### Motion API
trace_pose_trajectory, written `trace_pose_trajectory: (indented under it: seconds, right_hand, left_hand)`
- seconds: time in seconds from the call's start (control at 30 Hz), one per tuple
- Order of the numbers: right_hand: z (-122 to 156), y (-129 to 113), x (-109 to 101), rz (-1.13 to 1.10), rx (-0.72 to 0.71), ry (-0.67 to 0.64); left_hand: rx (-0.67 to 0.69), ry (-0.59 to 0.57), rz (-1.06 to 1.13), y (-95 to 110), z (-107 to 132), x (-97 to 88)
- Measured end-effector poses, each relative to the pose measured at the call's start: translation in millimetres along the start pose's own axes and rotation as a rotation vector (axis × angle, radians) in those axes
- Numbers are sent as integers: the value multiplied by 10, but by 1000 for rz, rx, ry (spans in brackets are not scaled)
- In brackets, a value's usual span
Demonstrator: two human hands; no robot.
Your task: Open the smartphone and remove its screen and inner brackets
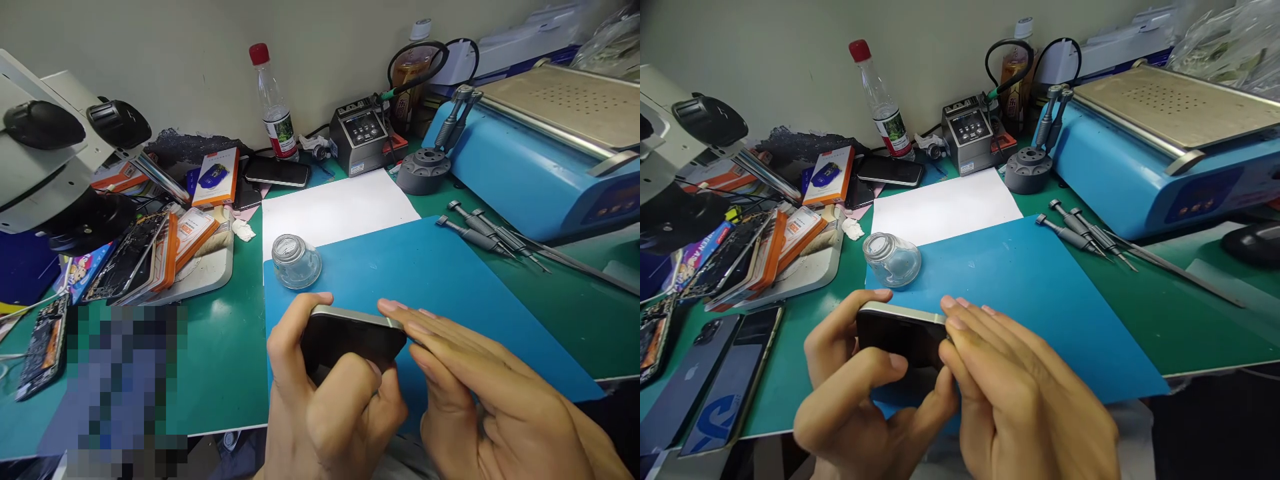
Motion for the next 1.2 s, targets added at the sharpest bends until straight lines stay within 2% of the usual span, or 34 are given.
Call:
trace_pose_trajectory:
  seconds: [0.03, 0.07, 0.13, 0.23, 0.33, 0.53, 0.7, 0.83, 0.93, 1.1, 1.2]
  right_hand:
    - [8, -29, 10, -22, 71, 78]
    - [23, -62, 29, -51, 135, 100]
    - [56, -117, 60, -127, 258, 103]
    - [65, -155, 64, -271, 359, 59]
    - [33, -156, 45, -335, 395, 45]
    - [17, -91, 39, -377, 446, 7]
    - [-10, -13, 23, -412, 448, -54]
    - [-1, 2, 34, -464, 576, -76]
    - [9, 17, 40, -497, 610, -84]
    - [32, 21, 26, -458, 564, -97]
    - [105, -57, 9, -342, 543, -6]
  left_hand:
    - [2, -2, 0, 2, 3, 3]
    - [-13, 0, -6, 4, 4, 3]
    - [-43, 4, -22, 11, -3, -3]
    - [-27, -14, -31, 28, -37, -18]
    - [-3, -20, -22, 55, -75, -15]
    - [-128, 28, -10, 122, -102, 39]
    - [-40, -18, -20, 68, -92, -10]
    - [-24, -20, -37, 40, -70, -46]
    - [-41, -17, -26, 79, -68, -15]
    - [-168, 52, -36, 167, -97, 61]
    - [-155, 35, -27, 190, -112, 76]
Point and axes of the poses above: each hand's wrist, its own z-axis away from the middle knuckle, its own x-axis out of the palm, y = z × x, the point moved 2 cm from there along -z, towards the middle knuckle, and after that the axes turned 10 degrees about x, right-handed, at the moved point
